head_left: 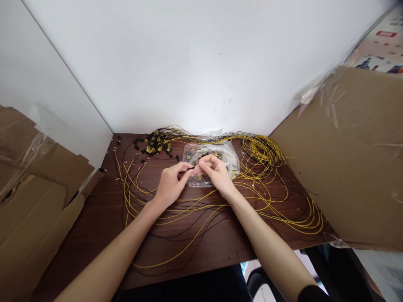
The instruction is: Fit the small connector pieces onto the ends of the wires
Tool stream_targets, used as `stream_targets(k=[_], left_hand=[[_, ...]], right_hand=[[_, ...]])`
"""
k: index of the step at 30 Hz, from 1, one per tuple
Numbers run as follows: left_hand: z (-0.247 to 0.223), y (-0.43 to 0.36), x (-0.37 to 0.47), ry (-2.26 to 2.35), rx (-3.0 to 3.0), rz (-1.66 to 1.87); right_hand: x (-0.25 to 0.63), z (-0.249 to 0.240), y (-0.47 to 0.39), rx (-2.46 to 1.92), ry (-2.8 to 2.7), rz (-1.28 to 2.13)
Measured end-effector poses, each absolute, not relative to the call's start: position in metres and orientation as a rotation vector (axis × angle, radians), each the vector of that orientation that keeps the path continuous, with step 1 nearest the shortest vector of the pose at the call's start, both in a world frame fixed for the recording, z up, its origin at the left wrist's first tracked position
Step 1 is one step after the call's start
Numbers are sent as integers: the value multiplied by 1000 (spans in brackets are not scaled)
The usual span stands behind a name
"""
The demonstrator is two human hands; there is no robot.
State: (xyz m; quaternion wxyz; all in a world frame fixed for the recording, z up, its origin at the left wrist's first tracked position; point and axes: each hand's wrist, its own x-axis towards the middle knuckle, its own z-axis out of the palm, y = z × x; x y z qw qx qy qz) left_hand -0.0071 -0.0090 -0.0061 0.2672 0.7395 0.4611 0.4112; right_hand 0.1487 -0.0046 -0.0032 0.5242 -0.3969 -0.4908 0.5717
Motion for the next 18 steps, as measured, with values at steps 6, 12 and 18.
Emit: stream_targets(k=[6, 12, 18], left_hand=[[-6, -9, -7, 1237, 2006, 1121], [-7, -9, -7, 1221, 1989, 1116], [-9, -8, -7, 1195, 1957, 1102]], right_hand=[[149, -3, -5, -988, -1258, 1314], [149, -4, -4, -979, -1238, 1337], [150, -3, -6, -985, -1267, 1304]])
